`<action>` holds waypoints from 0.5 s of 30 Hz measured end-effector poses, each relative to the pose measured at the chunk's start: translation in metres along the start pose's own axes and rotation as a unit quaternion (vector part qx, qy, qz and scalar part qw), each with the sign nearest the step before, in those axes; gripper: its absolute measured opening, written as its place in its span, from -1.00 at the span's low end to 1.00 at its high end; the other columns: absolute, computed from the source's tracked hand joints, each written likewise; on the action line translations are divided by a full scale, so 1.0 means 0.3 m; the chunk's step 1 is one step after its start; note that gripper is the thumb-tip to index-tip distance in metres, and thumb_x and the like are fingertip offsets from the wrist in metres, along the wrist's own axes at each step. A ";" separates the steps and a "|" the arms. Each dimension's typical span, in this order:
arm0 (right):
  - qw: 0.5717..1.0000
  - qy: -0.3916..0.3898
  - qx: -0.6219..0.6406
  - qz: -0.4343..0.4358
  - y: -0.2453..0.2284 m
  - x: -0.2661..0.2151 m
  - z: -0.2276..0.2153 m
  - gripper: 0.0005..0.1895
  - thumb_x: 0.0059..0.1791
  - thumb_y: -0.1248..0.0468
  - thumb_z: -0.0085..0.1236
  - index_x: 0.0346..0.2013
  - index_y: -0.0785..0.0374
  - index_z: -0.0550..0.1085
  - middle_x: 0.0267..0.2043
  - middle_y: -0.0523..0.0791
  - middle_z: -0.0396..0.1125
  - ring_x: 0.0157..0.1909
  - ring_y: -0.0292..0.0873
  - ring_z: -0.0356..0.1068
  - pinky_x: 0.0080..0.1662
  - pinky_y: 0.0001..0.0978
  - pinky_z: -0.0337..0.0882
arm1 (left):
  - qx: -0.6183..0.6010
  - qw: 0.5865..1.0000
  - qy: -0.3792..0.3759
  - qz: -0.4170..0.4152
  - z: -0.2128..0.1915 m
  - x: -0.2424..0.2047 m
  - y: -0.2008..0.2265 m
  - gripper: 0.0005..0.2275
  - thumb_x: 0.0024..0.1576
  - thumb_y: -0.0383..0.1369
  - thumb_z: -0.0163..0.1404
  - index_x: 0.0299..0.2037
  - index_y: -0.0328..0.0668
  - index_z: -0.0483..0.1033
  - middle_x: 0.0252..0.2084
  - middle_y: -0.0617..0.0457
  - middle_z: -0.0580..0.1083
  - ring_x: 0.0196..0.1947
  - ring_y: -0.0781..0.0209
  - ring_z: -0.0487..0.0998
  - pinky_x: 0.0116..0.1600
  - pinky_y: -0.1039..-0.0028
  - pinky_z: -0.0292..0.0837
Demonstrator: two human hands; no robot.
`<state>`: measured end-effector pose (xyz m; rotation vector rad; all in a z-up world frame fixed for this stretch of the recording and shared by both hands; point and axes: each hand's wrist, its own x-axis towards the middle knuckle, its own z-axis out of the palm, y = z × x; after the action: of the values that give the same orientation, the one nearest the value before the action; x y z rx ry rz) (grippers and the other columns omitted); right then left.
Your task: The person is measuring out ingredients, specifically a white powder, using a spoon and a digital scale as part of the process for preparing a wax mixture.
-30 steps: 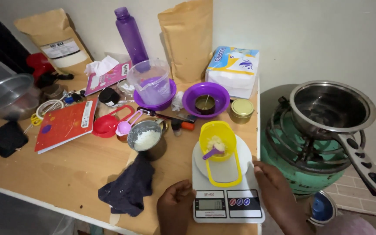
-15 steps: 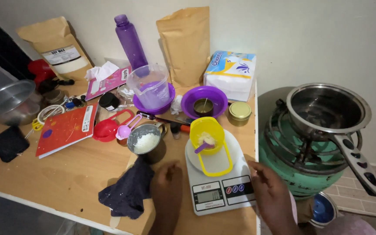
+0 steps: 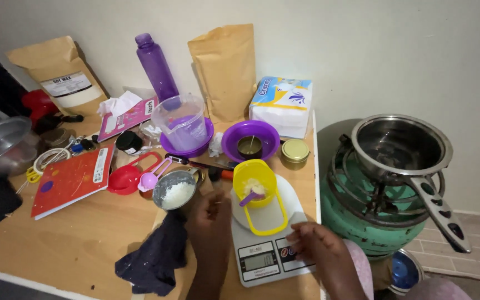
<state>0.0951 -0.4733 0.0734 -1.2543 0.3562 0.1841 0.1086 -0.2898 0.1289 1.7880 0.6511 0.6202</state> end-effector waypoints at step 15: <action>0.993 -0.010 -0.109 0.035 -0.199 -0.070 0.132 -0.70 -0.04 0.21 -0.01 -0.18 0.36 0.54 -0.52 0.05 0.31 -0.62 -0.12 0.16 -0.54 -0.37 0.11 | 0.195 0.949 -0.209 0.131 -0.005 -0.063 0.118 -0.79 0.02 -0.41 0.03 -0.15 0.00 0.61 -0.28 0.05 0.50 -0.33 0.24 0.53 -0.24 0.45 0.46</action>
<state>0.1015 -0.4527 0.1450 -1.4557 0.3709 0.3008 0.0988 -0.3113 0.1611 2.3132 0.2537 0.2733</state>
